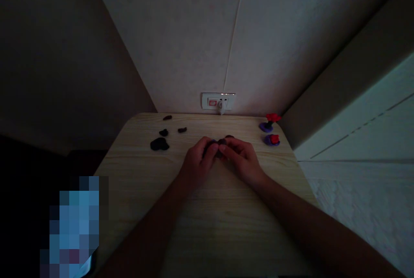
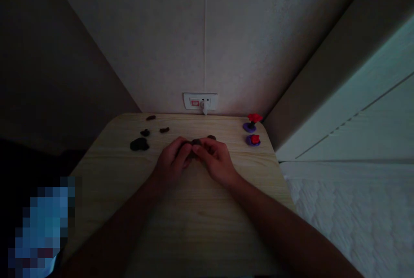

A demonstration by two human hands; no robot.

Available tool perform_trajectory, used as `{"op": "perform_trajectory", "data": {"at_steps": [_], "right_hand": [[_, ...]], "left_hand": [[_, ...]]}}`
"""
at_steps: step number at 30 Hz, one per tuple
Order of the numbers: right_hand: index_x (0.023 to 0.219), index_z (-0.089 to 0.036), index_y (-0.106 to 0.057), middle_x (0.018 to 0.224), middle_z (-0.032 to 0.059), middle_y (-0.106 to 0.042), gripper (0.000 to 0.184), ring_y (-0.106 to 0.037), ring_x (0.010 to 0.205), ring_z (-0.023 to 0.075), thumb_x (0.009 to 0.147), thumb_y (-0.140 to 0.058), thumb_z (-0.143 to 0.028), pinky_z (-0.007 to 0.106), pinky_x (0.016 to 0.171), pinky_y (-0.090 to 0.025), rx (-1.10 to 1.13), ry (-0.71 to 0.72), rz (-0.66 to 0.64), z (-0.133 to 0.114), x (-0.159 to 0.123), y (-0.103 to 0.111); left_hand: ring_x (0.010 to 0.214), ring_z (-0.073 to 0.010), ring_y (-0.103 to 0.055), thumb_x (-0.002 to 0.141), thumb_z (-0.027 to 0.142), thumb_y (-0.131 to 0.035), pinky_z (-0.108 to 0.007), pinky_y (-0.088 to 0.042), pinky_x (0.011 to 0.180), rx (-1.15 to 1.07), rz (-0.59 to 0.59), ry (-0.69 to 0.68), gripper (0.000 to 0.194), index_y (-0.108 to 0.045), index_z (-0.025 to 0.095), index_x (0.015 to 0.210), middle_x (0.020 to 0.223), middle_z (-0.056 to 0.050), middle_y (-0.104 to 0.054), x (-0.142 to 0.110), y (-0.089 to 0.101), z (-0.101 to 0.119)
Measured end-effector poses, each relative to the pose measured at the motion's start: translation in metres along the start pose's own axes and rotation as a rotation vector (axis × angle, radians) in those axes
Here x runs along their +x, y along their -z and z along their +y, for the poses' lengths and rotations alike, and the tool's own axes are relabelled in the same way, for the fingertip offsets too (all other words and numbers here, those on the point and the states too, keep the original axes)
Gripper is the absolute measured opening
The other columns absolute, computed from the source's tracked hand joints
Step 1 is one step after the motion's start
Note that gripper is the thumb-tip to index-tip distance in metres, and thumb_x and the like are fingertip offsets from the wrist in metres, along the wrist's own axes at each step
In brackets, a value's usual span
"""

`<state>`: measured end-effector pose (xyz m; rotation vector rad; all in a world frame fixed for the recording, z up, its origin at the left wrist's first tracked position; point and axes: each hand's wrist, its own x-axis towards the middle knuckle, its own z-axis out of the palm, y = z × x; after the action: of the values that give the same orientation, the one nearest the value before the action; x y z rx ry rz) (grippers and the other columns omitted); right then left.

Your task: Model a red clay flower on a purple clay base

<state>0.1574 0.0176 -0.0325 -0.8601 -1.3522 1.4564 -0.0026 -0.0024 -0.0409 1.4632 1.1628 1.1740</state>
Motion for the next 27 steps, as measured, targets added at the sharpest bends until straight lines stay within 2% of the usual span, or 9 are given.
{"op": "perform_trajectory", "data": {"at_steps": [6,10,13,15,17,20,24,27], "right_hand": [[0.077,-0.017,-0.066,0.065,-0.0025,-0.055,0.028,-0.045,0.060,0.0110,0.089,-0.073,-0.041,0.026,0.057,-0.031,0.173,-0.059,-0.016,0.008,0.001,-0.001],[0.075,-0.017,-0.063,0.064,-0.0023,-0.054,0.030,-0.045,0.060,0.0110,0.090,-0.071,-0.042,0.026,0.058,-0.033,0.256,-0.084,-0.080,0.005,0.001,-0.001],[0.078,-0.017,-0.063,0.065,-0.0023,-0.055,0.030,-0.048,0.060,0.0110,0.090,-0.072,-0.044,0.025,0.059,-0.036,0.205,-0.059,-0.073,0.002,0.001,-0.001],[0.082,-0.018,-0.064,0.069,-0.0021,-0.058,0.030,-0.051,0.061,0.0114,0.089,-0.073,-0.046,0.026,0.059,-0.040,0.108,-0.021,-0.032,0.000,0.001,0.000],[0.086,-0.019,-0.064,0.072,-0.0018,-0.060,0.031,-0.054,0.062,0.0121,0.087,-0.075,-0.048,0.026,0.060,-0.044,0.032,0.014,0.004,-0.001,0.001,0.000],[0.090,-0.020,-0.064,0.074,-0.0012,-0.062,0.032,-0.058,0.064,0.0133,0.084,-0.077,-0.049,0.027,0.060,-0.048,-0.005,0.044,0.038,-0.002,0.002,0.002],[0.093,-0.020,-0.066,0.073,-0.0008,-0.063,0.033,-0.059,0.063,0.0133,0.085,-0.076,-0.049,0.027,0.059,-0.048,-0.047,0.048,0.042,-0.001,0.002,0.005],[0.090,-0.018,-0.067,0.073,-0.0005,-0.063,0.033,-0.058,0.062,0.0124,0.086,-0.075,-0.050,0.027,0.059,-0.047,-0.068,0.050,0.009,-0.001,0.002,0.007]], "left_hand": [[0.048,-0.0087,-0.042,0.096,0.055,-0.054,-0.023,-0.031,0.044,-0.187,-0.026,0.016,0.038,-0.054,0.018,0.083,0.064,0.003,-0.050,0.000,-0.004,0.010],[0.047,-0.0082,-0.041,0.093,0.058,-0.057,-0.023,-0.031,0.044,-0.279,-0.040,0.037,0.042,-0.054,0.018,0.080,0.062,0.003,-0.050,0.002,-0.005,0.010],[0.049,-0.0091,-0.041,0.094,0.057,-0.057,-0.024,-0.030,0.045,-0.299,-0.045,0.056,0.041,-0.055,0.018,0.082,0.064,0.002,-0.051,0.003,-0.003,0.006],[0.054,-0.0105,-0.044,0.094,0.054,-0.058,-0.025,-0.032,0.049,-0.227,-0.015,0.040,0.037,-0.056,0.019,0.085,0.065,0.003,-0.052,0.003,-0.002,0.003],[0.061,-0.0122,-0.049,0.090,0.051,-0.065,-0.025,-0.038,0.056,-0.081,0.053,0.005,0.033,-0.055,0.020,0.087,0.069,0.003,-0.054,0.003,0.000,0.001],[0.070,-0.0137,-0.054,0.086,0.045,-0.071,-0.026,-0.041,0.064,0.125,0.132,-0.030,0.031,-0.053,0.021,0.084,0.076,0.002,-0.058,0.002,0.003,0.002],[0.067,-0.0139,-0.056,0.097,0.038,-0.056,-0.027,-0.040,0.063,0.258,0.088,-0.063,0.020,-0.055,0.020,0.087,0.077,0.001,-0.063,0.001,0.005,0.008],[0.065,-0.0150,-0.056,0.099,0.033,-0.049,-0.028,-0.039,0.063,0.379,0.049,-0.104,0.017,-0.056,0.020,0.090,0.075,0.000,-0.064,-0.001,0.005,0.012]]}}
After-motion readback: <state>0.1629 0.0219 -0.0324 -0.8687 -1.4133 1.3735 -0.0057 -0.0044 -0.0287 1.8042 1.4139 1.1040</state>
